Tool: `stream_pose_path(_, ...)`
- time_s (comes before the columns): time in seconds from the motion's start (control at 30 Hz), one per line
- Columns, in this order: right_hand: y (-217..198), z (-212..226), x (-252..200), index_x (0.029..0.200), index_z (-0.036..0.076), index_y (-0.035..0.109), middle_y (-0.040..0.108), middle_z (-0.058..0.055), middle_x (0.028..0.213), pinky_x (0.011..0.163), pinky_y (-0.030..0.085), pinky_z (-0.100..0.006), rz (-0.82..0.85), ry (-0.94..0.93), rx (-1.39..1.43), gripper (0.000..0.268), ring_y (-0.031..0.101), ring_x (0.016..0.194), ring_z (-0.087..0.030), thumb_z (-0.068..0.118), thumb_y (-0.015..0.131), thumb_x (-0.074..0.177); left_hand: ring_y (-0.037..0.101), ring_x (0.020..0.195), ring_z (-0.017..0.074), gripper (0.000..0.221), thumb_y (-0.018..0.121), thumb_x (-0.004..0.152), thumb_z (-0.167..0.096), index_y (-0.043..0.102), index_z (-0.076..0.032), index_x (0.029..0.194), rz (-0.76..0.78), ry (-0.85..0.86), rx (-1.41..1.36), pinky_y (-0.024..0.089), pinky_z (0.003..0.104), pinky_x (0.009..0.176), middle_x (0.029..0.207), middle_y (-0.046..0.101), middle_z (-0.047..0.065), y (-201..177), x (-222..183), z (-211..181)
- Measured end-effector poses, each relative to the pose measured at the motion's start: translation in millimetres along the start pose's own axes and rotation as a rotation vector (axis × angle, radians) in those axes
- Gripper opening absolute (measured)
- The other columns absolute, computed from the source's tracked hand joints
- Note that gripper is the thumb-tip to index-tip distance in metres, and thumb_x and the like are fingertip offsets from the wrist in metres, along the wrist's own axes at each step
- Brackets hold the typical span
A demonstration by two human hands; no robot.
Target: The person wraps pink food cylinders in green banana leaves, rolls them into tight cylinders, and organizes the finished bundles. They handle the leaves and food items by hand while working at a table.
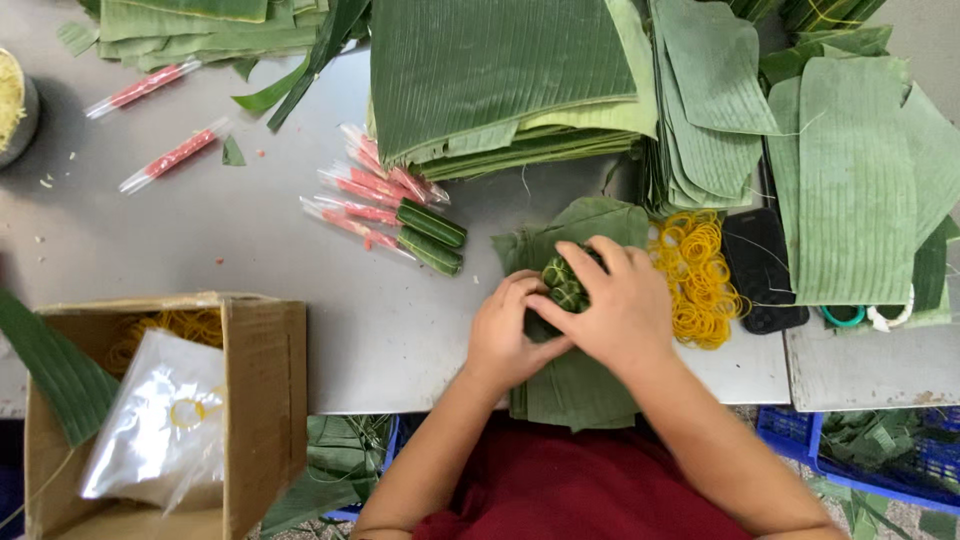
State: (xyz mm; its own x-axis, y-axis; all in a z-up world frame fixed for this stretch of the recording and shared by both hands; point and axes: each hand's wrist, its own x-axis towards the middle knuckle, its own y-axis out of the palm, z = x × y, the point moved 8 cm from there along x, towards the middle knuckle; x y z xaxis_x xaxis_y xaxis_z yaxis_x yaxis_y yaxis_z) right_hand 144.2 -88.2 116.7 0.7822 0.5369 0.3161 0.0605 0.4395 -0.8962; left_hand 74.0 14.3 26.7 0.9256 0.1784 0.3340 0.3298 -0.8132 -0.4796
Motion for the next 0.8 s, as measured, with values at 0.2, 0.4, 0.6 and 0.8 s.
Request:
stream_pose_path(0.2, -55, -85, 30, 0.124, 0.014, 0.07, 0.07, -0.009, 0.125, 0.1, 0.053, -0.038, 0.06, -0.012, 0.373, 0.051, 0.067, 0.116, -0.026, 0.031, 0.082, 0.078, 0.07, 0.1, 0.0291, 0.046, 0.084, 0.082, -0.016, 0.063, -0.003, 0.121, -0.13, -0.017, -0.254, 0.057, 0.038, 0.09, 0.116, 0.071, 0.014, -26, 15, 5)
stream_pose_path(0.4, -97, -231, 181, 0.126, 0.012, 0.069, 0.069, -0.007, 0.126, 0.103, 0.054, -0.034, -0.108, 0.09, 0.077, 0.043, 0.066, 0.115, -0.019, 0.023, 0.077, 0.086, 0.067, 0.1, 0.0316, 0.034, 0.081, 0.082, -0.017, 0.066, -0.007, 0.112, -0.024, 0.044, -0.033, 0.051, 0.042, 0.086, 0.109, 0.072, 0.012, -13, 14, -1)
stream_pose_path(0.6, -36, -274, 255, 0.124, 0.011, 0.07, 0.07, -0.007, 0.125, 0.102, 0.054, -0.033, 0.05, 0.188, -0.184, 0.037, 0.067, 0.114, -0.019, 0.022, 0.075, 0.09, 0.067, 0.093, 0.0273, 0.027, 0.081, 0.084, -0.017, 0.067, -0.01, 0.106, 0.056, 0.033, 0.007, 0.048, 0.04, 0.082, 0.101, 0.073, 0.006, -10, 22, 5)
stream_pose_path(0.8, -13, -269, 314, 0.122, 0.01, 0.07, 0.071, -0.008, 0.124, 0.101, 0.054, -0.033, 0.18, 0.215, -0.293, 0.031, 0.068, 0.112, -0.019, 0.021, 0.073, 0.094, 0.065, 0.088, 0.0265, 0.023, 0.081, 0.083, -0.016, 0.069, -0.009, 0.101, 0.06, 0.033, -0.007, 0.049, 0.04, 0.083, 0.095, 0.071, 0.005, -10, 28, 9)
